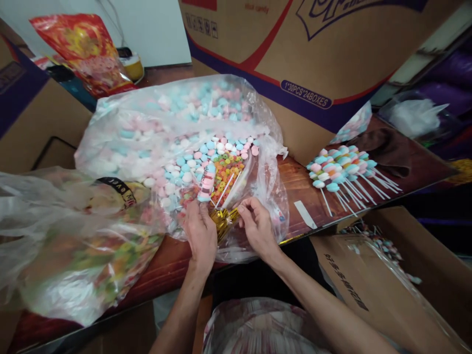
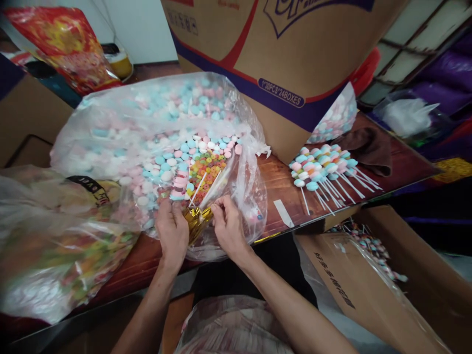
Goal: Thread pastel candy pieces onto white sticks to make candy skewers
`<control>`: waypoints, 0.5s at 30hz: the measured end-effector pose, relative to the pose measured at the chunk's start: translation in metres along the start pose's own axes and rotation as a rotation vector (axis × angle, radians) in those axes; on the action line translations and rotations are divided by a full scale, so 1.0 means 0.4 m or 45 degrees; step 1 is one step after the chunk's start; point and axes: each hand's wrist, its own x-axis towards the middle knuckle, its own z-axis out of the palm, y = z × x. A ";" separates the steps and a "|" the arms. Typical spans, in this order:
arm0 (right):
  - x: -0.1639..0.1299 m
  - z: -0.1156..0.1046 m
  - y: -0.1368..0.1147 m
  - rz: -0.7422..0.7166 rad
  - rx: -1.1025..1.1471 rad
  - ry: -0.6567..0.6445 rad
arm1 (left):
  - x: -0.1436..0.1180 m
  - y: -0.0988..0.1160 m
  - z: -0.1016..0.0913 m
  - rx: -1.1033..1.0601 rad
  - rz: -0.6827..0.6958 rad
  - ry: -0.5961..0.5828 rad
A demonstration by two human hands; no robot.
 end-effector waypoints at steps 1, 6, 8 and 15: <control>0.005 -0.005 -0.001 0.015 0.030 -0.012 | 0.000 -0.001 0.001 -0.014 -0.007 -0.008; 0.025 -0.022 -0.005 0.101 0.205 0.015 | 0.002 -0.001 0.001 -0.018 -0.014 -0.006; 0.035 -0.027 -0.001 0.118 0.277 0.081 | 0.004 0.001 0.001 -0.020 -0.001 0.002; 0.098 -0.050 0.034 0.181 0.409 0.264 | 0.010 -0.002 -0.028 -0.060 -0.003 0.016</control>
